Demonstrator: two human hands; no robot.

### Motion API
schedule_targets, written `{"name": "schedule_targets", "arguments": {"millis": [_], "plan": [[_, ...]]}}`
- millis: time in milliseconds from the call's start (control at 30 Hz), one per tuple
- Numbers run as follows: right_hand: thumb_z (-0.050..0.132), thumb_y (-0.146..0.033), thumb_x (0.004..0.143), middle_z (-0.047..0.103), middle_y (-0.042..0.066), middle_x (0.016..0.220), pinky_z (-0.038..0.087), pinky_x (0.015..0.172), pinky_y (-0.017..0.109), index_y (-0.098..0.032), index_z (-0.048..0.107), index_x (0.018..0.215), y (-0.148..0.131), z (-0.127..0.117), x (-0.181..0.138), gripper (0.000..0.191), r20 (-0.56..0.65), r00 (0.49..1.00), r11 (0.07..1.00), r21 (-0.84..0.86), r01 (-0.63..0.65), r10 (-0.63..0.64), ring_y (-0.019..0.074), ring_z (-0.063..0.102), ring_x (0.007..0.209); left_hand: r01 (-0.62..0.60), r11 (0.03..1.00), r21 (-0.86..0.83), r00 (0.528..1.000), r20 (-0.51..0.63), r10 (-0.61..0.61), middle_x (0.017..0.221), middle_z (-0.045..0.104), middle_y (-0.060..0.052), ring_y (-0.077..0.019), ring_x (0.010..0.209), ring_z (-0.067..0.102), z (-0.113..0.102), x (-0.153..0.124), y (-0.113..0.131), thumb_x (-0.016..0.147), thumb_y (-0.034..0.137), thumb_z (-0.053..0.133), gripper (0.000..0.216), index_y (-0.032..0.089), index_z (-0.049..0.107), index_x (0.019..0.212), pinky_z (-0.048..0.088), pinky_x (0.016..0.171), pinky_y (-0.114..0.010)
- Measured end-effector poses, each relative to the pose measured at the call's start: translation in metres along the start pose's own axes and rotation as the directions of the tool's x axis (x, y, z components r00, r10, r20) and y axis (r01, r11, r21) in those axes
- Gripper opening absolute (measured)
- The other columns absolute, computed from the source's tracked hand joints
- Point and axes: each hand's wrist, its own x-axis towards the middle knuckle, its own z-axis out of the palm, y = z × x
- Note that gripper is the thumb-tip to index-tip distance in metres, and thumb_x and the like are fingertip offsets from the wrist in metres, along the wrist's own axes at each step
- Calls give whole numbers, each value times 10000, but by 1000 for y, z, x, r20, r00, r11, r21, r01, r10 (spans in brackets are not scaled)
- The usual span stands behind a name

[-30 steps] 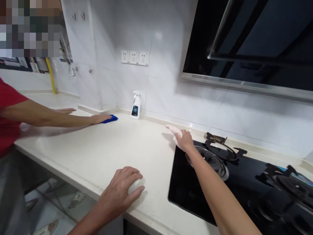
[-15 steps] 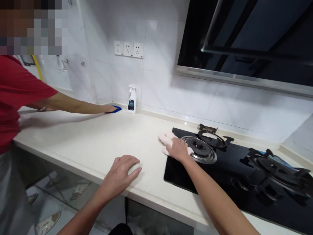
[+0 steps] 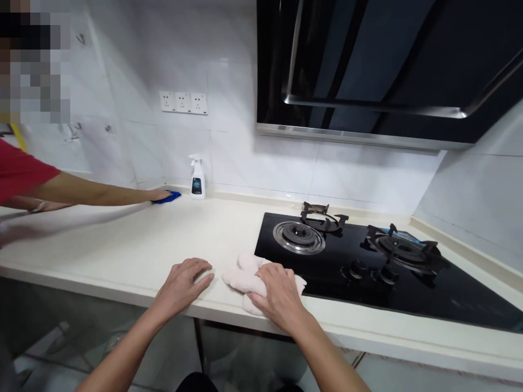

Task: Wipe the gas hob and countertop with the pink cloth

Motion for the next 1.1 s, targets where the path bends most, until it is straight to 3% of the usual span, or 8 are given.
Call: {"name": "schedule_targets", "arguments": {"millis": [133,367,500,633,733,900,1000,1100], "plan": [[660,-454,915,677,71,1292,399,927,420,-273,670,1197,49,-19,-27,335,-28,997,996,-53,-76,74,292,584,1169,6,1000,20,999,37,-6,1196,724,-59,-275,1180,626,-3,1,2,974,412,521,260,250,699,1071,423,988,-452],[638,-637,856,715,130,1249,478,966,490,-282,719,1180,179,-64,-124,487,-200,953,967,-62,-245,229,341,646,1163,-12,999,33,1000,21,11,1206,717,-62,-272,1182,622,1,1,-1,973,408,534,260,248,705,1086,426,993,-455],[657,-680,812,722,164,1213,492,907,506,-323,759,1109,211,-81,-149,475,-264,917,943,-67,-327,299,359,661,1125,-34,999,39,999,-7,35,1181,720,-63,-269,1160,623,4,1,0,967,389,555,245,241,712,1082,429,983,-446],[646,-623,846,725,132,1219,486,956,481,-311,761,1105,169,-67,-116,422,-192,961,978,-26,-208,199,342,646,1145,-32,999,25,999,-14,32,1141,717,-66,-263,1130,623,5,1,5,971,384,561,239,236,717,1072,433,979,-443],[617,-531,910,714,90,1252,461,980,467,-294,741,1119,101,-38,-68,339,-106,993,998,3,-57,57,326,610,1184,-22,1000,9,1000,-22,22,1143,708,-64,-255,1119,618,4,-1,7,971,389,560,241,239,718,1073,440,989,-445],[655,-398,943,693,74,1245,380,879,400,-289,674,1175,-5,9,9,257,-2,999,998,10,55,-55,289,566,1120,-2,1000,-16,998,-57,1,1204,689,-74,-259,1180,605,3,-2,5,977,395,567,245,243,716,1098,446,1010,-457],[689,-342,933,699,54,1152,336,831,386,-280,647,1149,-36,26,29,229,-6,995,995,-22,95,-95,274,556,1053,21,999,-32,997,-69,-23,1195,697,-71,-251,1162,618,3,-3,5,989,377,561,239,235,720,1098,449,1009,-456],[709,-304,916,691,49,1103,322,814,389,-274,631,1159,-42,35,28,258,-35,986,984,-75,161,-164,271,561,1004,40,998,-54,996,-73,-44,1174,712,-59,-237,1149,629,2,-4,6,1004,383,546,260,236,718,1132,451,1015,-441]]}}
